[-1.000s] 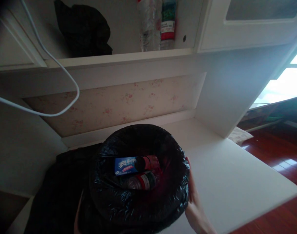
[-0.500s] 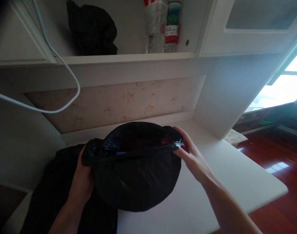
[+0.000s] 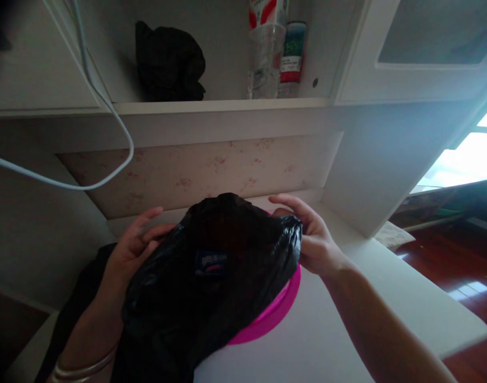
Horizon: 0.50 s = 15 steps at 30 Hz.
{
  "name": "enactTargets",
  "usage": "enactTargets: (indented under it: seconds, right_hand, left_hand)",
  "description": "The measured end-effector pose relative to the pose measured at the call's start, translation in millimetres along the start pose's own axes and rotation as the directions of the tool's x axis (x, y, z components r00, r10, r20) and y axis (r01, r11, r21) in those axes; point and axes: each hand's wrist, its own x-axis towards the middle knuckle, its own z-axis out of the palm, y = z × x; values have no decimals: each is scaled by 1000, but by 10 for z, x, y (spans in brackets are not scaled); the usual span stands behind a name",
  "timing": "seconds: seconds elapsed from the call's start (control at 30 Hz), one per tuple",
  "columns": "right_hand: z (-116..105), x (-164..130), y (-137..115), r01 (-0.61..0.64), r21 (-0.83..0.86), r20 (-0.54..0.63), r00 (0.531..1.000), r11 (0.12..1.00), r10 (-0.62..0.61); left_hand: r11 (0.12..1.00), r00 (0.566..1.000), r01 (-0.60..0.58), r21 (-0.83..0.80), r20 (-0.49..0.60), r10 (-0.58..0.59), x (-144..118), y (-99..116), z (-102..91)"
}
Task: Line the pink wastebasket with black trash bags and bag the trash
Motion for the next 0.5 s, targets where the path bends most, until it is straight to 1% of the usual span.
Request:
enactTargets:
  seconds: [0.03,0.07,0.1,0.13,0.17,0.2,0.23,0.27,0.3,0.37,0.4,0.43,0.47,0.5]
  right_hand:
    - [9,-30,8,-30,42,91,996,999,26]
    - [8,-30,25,-51,53,160,986,997,42]
    - [-4,0,51,-52,15,198,979,999,48]
    - [-28,58,86,-36,-86,211,976,996,54]
    - [-60,140,129,-11,-213,197,979,977,54]
    - [-96,238,181,7,-345,174,983,939,57]
    - [-133,347,241,9,-461,158,985,887,72]
    - [-165,461,305,-2,-548,162,981,837,109]
    - [-187,573,371,-32,-599,187,966,800,179]
    - [-190,781,498,-89,-628,261,912,773,317]
    - [-169,871,553,-105,-623,293,888,775,355]
    - [-134,949,600,-109,-611,314,876,784,366]
    - [-88,1014,635,-104,-598,321,877,795,356]
    - [-37,1065,659,-93,-581,317,889,809,330]
  left_hand:
    - [999,999,11,44,35,-13,-6,-26,-17]
    - [995,999,11,102,32,-14,15,-52,-36]
    - [986,1000,11,165,-4,-11,61,-78,-58]
    - [975,998,19,222,-65,-5,128,-104,-81]
    - [963,990,39,268,-138,-1,209,-132,-106]
    - [953,980,73,294,-197,-14,300,-163,-132]
    - [946,973,118,301,-226,-49,395,-198,-158]
    - [941,970,168,293,-217,-106,490,-236,-181]
    - [934,968,223,280,-174,-179,581,-277,-201]
    - [914,950,312,261,-54,-308,748,-354,-225]
    - [908,939,333,255,3,-345,823,-387,-228]
    - [907,933,337,252,42,-358,891,-414,-224]
    - [912,935,325,250,61,-350,952,-435,-214]
    - [920,942,304,249,65,-329,1001,-448,-198]
